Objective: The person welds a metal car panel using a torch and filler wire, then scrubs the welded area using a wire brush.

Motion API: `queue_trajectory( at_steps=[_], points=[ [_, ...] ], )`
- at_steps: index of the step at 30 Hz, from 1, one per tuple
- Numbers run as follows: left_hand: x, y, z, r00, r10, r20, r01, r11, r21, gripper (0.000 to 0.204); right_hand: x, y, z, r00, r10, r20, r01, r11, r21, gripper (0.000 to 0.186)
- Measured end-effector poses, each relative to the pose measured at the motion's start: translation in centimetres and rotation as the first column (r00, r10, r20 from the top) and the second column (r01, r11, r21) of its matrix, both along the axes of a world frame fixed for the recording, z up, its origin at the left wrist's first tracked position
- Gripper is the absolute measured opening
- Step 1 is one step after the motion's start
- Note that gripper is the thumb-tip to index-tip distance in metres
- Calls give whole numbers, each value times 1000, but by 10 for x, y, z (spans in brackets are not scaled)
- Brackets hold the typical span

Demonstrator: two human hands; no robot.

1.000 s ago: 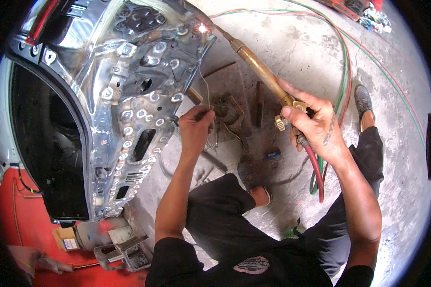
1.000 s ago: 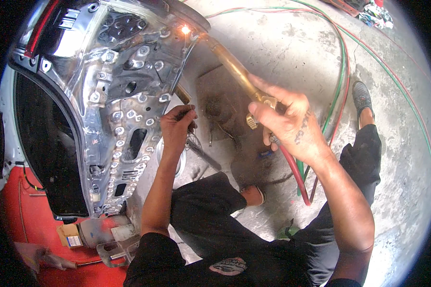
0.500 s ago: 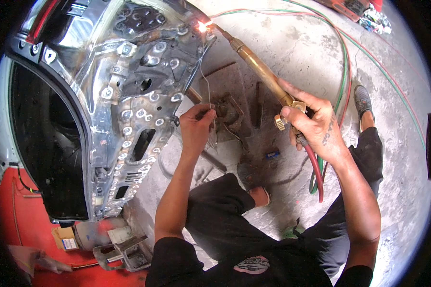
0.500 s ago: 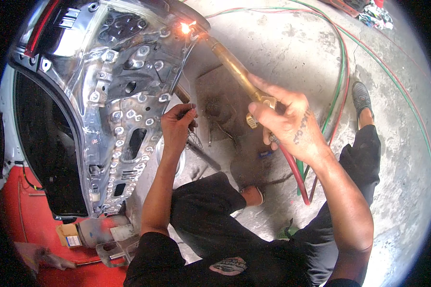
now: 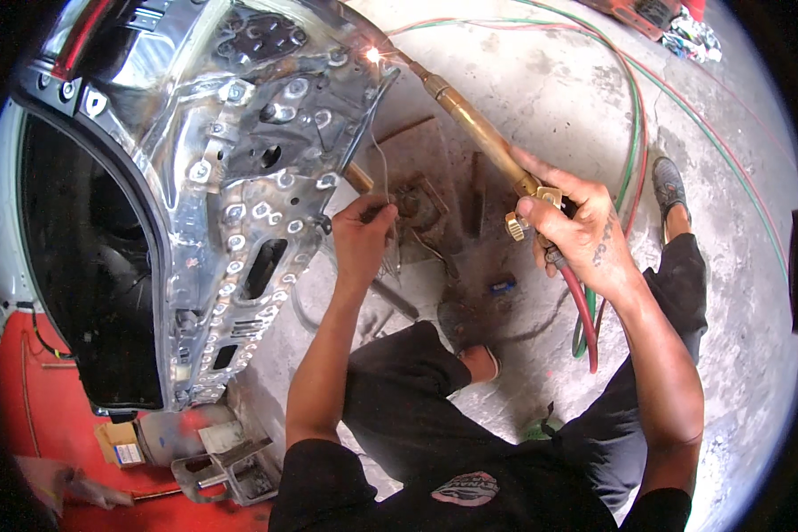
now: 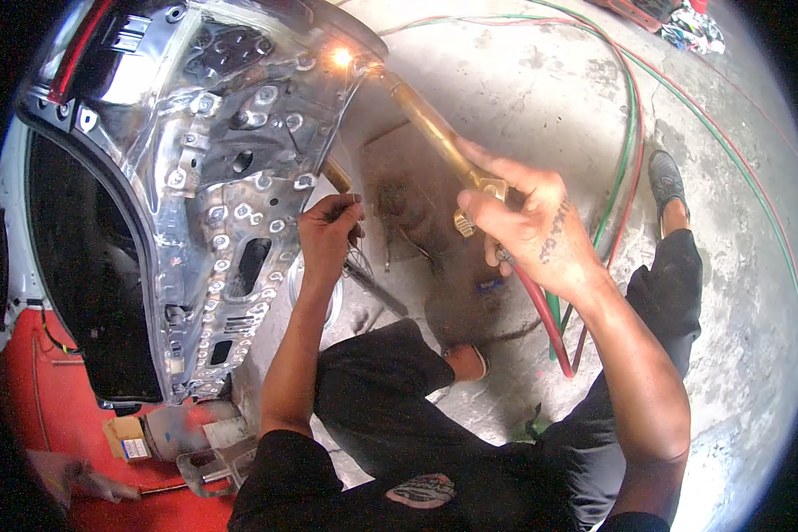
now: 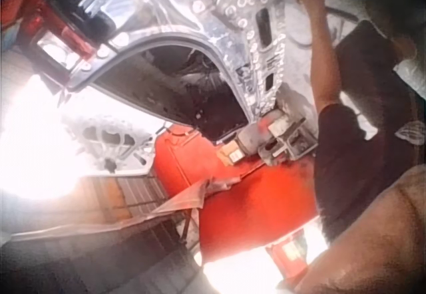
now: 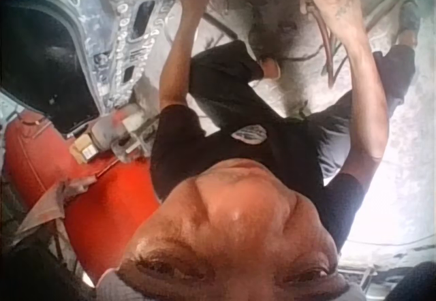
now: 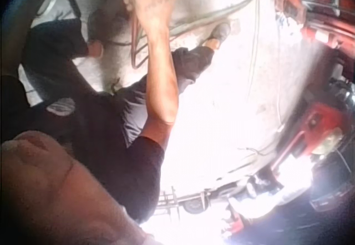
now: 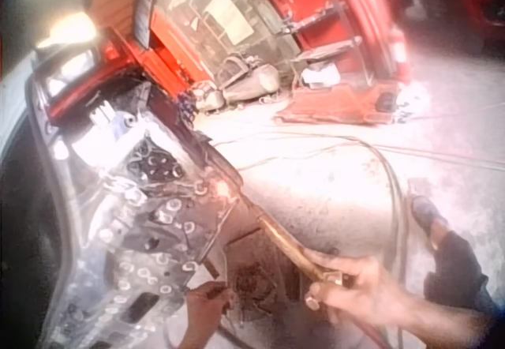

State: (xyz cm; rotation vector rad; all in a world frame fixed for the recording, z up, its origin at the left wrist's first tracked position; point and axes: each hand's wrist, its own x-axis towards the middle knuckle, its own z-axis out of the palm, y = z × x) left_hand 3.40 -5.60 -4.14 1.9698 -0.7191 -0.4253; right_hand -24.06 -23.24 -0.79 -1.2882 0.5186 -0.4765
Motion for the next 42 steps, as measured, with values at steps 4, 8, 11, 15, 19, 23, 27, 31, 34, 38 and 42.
queue_trajectory(
  at_steps=[4, 8, 11, 15, 19, 23, 27, 31, 34, 38, 42],
  points=[
    [-1, 0, 1, 1000, -25, -5, 25, 1000, -6, 13, 1, -1, 0, 1000, -4, -6, 4, 1000, 1, 57],
    [3, 1, -2, 998, -55, 26, 56, 998, -32, 14, 1, 0, -3, 1000, -2, 24, 2, 1000, -8, 58],
    [3, 1, -1, 998, -61, 36, 62, 997, -35, 15, 1, 0, -1, 1000, 3, 30, -3, 1000, -1, 58],
    [-3, -2, 4, 999, -34, -1, 34, 999, -22, 15, 1, -1, -4, 1000, 1, 22, -2, 1000, 17, 58],
    [-1, 0, 3, 999, -33, 4, 33, 999, -19, 14, 1, -2, -6, 999, 13, 31, -13, 1000, 1, 58],
    [1, 2, 2, 999, -33, 13, 33, 999, -1, 13, 1, 0, -5, 1000, 1, 13, -1, 1000, -11, 58],
    [1, 3, 2, 999, -50, 3, 51, 998, -29, 13, 1, -1, -5, 1000, -1, 2, 1, 1000, -10, 57],
    [0, 2, 2, 998, -53, -13, 53, 998, -36, 13, 0, 0, -3, 1000, -7, -14, 7, 1000, -12, 57],
    [-3, -2, 3, 999, -42, -15, 41, 998, -42, 11, 1, 0, -2, 1000, -11, -4, 10, 1000, -8, 57],
    [2, -1, 1, 999, -37, 16, 37, 999, -32, 12, 1, 1, -2, 1000, -15, 13, 15, 1000, 12, 58],
    [1, -1, 1, 999, -33, 12, 33, 999, -39, 13, 1, 0, -2, 1000, -9, 18, 9, 1000, 21, 61]
  ],
)
